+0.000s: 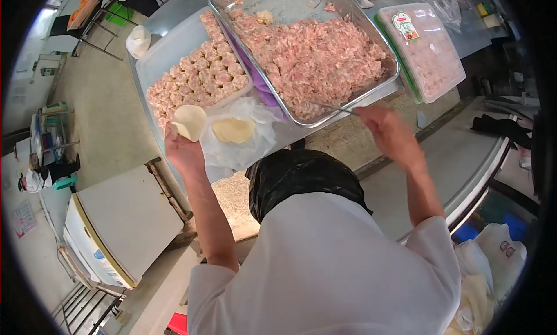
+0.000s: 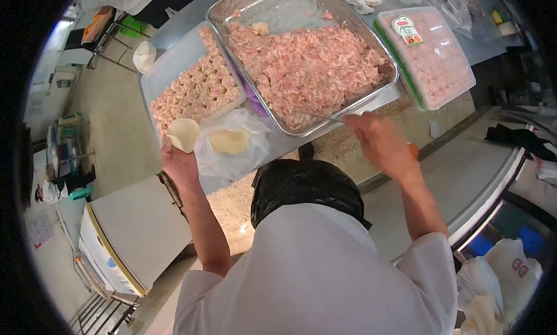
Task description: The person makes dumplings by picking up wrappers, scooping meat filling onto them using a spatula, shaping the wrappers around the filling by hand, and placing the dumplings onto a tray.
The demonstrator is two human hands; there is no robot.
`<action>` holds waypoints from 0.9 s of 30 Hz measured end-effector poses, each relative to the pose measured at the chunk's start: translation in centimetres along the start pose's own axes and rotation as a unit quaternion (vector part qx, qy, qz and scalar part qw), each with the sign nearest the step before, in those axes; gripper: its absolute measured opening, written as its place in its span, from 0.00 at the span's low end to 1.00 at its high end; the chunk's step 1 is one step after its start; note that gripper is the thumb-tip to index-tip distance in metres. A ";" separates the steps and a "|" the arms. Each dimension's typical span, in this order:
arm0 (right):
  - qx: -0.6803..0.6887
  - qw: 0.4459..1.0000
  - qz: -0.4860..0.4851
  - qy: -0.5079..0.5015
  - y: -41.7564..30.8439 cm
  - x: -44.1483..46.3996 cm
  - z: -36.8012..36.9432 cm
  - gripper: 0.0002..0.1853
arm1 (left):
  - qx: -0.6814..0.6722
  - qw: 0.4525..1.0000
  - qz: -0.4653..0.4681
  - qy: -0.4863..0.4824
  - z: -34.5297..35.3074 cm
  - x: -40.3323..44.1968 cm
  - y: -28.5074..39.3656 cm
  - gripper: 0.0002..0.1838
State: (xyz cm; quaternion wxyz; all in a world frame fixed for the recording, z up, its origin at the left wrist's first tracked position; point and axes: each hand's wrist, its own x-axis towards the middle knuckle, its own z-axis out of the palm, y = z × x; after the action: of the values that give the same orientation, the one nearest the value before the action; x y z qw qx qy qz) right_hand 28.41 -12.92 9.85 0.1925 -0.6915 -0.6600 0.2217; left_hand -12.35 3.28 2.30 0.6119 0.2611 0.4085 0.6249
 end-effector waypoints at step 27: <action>0.057 0.972 -0.026 -0.227 1.4 5.3 0.1 0.09 | -0.014 0.989 -0.128 -0.071 4.4 -7.3 -2.1 0.14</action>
State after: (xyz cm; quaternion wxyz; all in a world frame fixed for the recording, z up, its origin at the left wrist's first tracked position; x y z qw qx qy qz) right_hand 29.69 -7.69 8.68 0.0824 -0.5937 -0.6905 0.4050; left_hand -6.69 -3.20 4.13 0.7180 0.2416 0.3855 0.5268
